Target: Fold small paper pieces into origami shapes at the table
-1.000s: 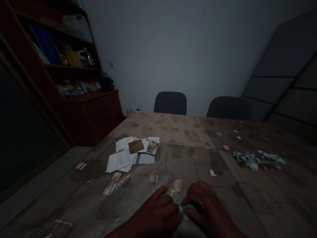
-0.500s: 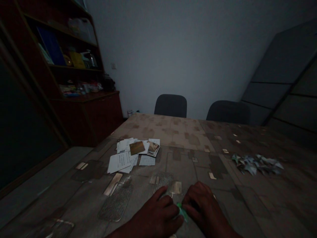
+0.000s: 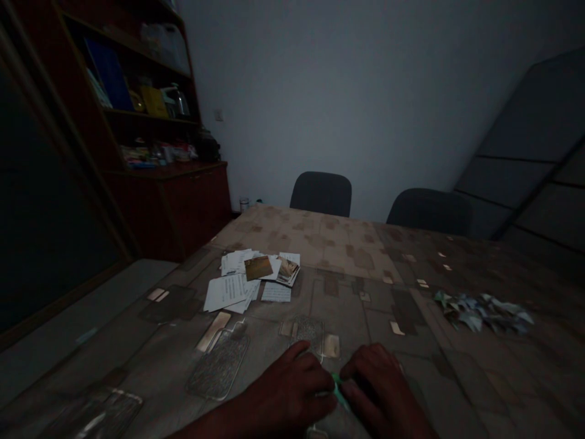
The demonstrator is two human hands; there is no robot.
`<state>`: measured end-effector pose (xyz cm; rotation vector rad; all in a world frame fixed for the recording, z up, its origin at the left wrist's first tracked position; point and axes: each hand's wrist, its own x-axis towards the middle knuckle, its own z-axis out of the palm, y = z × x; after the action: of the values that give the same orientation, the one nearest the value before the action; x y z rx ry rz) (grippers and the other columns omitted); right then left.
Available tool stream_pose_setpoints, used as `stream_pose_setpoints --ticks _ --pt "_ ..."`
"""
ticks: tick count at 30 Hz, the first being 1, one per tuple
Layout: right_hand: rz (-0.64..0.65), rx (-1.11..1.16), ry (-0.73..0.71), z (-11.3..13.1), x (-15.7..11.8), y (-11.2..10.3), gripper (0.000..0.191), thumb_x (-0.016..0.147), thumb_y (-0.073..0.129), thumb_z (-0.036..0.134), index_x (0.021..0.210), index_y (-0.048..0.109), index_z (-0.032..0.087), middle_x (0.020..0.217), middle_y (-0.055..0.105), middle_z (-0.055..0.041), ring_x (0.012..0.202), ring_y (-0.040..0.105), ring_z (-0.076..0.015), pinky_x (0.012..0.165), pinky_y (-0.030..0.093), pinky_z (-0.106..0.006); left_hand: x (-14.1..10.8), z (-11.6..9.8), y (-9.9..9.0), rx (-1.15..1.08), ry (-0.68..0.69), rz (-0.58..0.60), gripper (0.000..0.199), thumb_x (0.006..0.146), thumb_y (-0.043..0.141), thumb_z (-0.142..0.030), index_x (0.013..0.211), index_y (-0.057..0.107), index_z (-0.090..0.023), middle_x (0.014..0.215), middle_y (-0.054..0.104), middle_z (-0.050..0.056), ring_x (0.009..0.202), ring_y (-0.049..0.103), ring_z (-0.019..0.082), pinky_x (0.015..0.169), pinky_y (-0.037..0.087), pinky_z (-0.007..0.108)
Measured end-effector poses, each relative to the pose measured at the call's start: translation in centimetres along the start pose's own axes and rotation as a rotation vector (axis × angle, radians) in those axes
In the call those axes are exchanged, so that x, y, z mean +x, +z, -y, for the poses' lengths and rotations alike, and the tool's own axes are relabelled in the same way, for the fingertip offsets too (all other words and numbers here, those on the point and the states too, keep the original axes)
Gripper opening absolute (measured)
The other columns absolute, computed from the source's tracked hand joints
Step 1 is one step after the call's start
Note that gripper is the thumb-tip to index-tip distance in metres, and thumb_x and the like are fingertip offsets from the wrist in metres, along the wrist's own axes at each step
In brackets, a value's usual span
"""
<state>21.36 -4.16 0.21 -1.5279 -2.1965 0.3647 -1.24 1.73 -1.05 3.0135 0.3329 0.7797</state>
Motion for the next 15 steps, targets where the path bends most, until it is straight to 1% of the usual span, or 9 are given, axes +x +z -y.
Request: stream_pose_setpoints --ticks 4,8,11,13,15 --pt "-0.051 -0.048 0.026 0.4 0.0 0.7 0.018 0.078 0.07 0.015 0.088 0.058 0.023 0.088 0.064 -0.0023 0.085 0.057 -0.0245 0.074 0.042 -0.037 0.2 -0.1 0.2 0.006 0.013 -0.036 0.006 0.093 0.065 -0.02 0.099 0.062 -0.021 0.094 0.069 -0.003 0.084 0.058 0.014 0.107 0.028 0.043" --pt "-0.012 -0.042 0.036 0.3 0.2 0.2 0.022 0.074 0.069 0.01 0.089 0.059 0.024 0.089 0.064 -0.002 0.086 0.057 -0.0251 0.074 0.042 -0.036 0.3 0.1 0.2 -0.016 -0.015 0.024 0.007 0.092 0.067 -0.022 0.098 0.063 -0.023 0.091 0.071 -0.005 0.085 0.059 0.014 0.107 0.029 0.045" --pt "0.023 -0.031 0.011 0.2 0.2 -0.3 0.025 0.073 0.069 0.01 0.091 0.06 0.024 0.09 0.064 -0.0021 0.086 0.058 -0.025 0.075 0.042 -0.037 0.5 0.3 -0.6 -0.093 -0.057 0.059 0.011 0.091 0.067 -0.022 0.101 0.063 -0.025 0.1 0.073 -0.007 0.09 0.06 0.014 0.107 0.029 0.043" --pt "0.029 -0.031 0.013 0.2 0.2 -0.4 0.025 0.073 0.069 0.011 0.091 0.06 0.024 0.09 0.064 -0.002 0.086 0.057 -0.0249 0.075 0.042 -0.036 0.6 0.5 -1.3 -0.15 -0.063 0.085 0.014 0.091 0.066 -0.017 0.102 0.063 -0.026 0.106 0.073 -0.007 0.092 0.06 0.013 0.108 0.029 0.042" --pt "0.02 -0.044 0.04 0.4 0.2 -0.3 0.025 0.072 0.07 0.011 0.09 0.06 0.024 0.09 0.064 -0.0019 0.087 0.057 -0.0253 0.075 0.041 -0.036 0.7 0.6 -1.8 -0.177 -0.049 0.121 0.016 0.09 0.064 -0.012 0.1 0.062 -0.024 0.106 0.073 -0.006 0.095 0.059 0.014 0.109 0.029 0.042"
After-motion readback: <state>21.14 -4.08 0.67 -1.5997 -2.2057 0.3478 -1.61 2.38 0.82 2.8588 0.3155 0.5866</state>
